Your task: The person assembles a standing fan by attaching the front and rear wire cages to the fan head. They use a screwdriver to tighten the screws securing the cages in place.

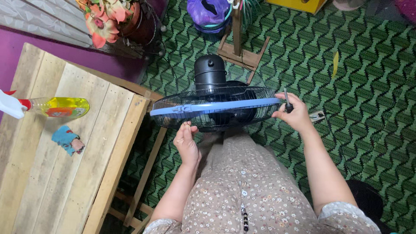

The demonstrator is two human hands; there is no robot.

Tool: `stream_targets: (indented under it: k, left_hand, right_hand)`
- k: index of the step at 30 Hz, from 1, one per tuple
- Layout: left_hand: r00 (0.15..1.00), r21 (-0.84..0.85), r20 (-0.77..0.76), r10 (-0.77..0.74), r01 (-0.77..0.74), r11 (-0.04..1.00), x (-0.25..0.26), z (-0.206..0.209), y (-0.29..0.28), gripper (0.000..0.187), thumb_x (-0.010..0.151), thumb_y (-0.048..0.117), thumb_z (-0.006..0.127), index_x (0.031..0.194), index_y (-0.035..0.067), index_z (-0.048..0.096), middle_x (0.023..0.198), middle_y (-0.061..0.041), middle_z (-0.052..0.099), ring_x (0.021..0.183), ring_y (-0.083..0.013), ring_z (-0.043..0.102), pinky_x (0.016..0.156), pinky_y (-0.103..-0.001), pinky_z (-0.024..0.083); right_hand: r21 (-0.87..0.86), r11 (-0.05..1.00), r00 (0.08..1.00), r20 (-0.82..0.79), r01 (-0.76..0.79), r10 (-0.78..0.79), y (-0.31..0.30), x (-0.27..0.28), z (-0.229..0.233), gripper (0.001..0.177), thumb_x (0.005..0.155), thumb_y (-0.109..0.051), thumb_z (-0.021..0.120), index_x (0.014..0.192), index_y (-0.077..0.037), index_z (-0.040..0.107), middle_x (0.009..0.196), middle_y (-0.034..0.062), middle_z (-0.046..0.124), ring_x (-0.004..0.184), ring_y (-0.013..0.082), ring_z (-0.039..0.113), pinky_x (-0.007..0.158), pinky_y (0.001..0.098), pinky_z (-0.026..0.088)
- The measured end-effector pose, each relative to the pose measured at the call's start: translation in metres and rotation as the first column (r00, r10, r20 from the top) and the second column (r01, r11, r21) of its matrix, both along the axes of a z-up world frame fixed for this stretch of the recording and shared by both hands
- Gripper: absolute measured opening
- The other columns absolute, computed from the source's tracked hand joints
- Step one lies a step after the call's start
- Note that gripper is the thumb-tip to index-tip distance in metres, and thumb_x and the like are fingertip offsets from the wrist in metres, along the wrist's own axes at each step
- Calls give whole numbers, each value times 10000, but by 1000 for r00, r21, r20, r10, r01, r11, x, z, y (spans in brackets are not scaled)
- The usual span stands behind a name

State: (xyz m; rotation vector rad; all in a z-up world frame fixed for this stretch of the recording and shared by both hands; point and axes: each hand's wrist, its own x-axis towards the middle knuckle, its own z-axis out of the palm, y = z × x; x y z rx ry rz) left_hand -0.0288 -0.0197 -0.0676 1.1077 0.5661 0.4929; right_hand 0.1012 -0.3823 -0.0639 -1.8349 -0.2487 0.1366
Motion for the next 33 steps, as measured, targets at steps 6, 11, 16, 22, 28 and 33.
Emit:
stream_targets:
  k: [6, 11, 16, 22, 28, 33]
  left_hand:
    - [1000, -11, 21, 4, -4, 1000, -1, 1, 0, 233, 1050, 160, 645, 1194, -12, 707, 1049, -64, 726, 881, -111, 686, 829, -294, 568]
    - [1000, 5, 2, -22, 22, 1000, -1, 5, 0, 236, 1031, 163, 649, 1165, -23, 704, 1067, -44, 734, 866, -108, 687, 816, -294, 567]
    - [997, 49, -71, -27, 31, 998, -1, 8, 7, 229, 1034, 178, 660, 1137, -18, 719, 962, -51, 734, 803, -110, 679, 762, -305, 574]
    - [994, -78, -109, -28, 20, 997, -6, 14, 20, 190, 1015, 183, 661, 1093, 15, 705, 930, -8, 723, 792, -88, 670, 767, -289, 573]
    - [995, -129, -60, -78, 70, 989, -18, 9, 18, 178, 1028, 188, 666, 1084, 24, 706, 866, -18, 708, 772, -104, 675, 796, -295, 583]
    - [995, -156, -58, -82, 72, 985, -32, 5, 11, 172, 1020, 190, 663, 1046, 25, 703, 863, -5, 710, 782, -100, 663, 827, -319, 586]
  right_hand:
    - [24, 997, 986, 148, 78, -80, 4, -17, -18, 553, 763, -128, 902, 1258, -9, 686, 1236, 89, 672, 838, 89, 651, 812, 243, 537]
    - [6, 979, 959, 200, 203, -200, 16, -26, -20, 365, 867, -62, 832, 1212, -15, 724, 1228, 103, 710, 926, 109, 655, 847, 253, 553]
    - [-2, 973, 959, 171, 230, -226, 16, -27, -17, 270, 937, -68, 801, 1197, -25, 740, 1197, 99, 731, 911, 100, 664, 830, 238, 547]
    - [-1, 921, 917, 100, 389, -387, 19, -44, -35, 198, 939, -117, 821, 1043, -4, 696, 996, 77, 681, 780, 82, 628, 669, 229, 493]
    - [156, 867, 843, -365, 473, -395, 28, -77, -60, 294, 1001, -229, 732, 1207, -57, 613, 758, 48, 633, 553, 87, 563, 430, 217, 394]
    - [310, 856, 885, -357, 413, -297, 28, -90, -68, 424, 1038, -267, 691, 1350, -60, 493, 787, 18, 626, 616, 77, 613, 446, 189, 410]
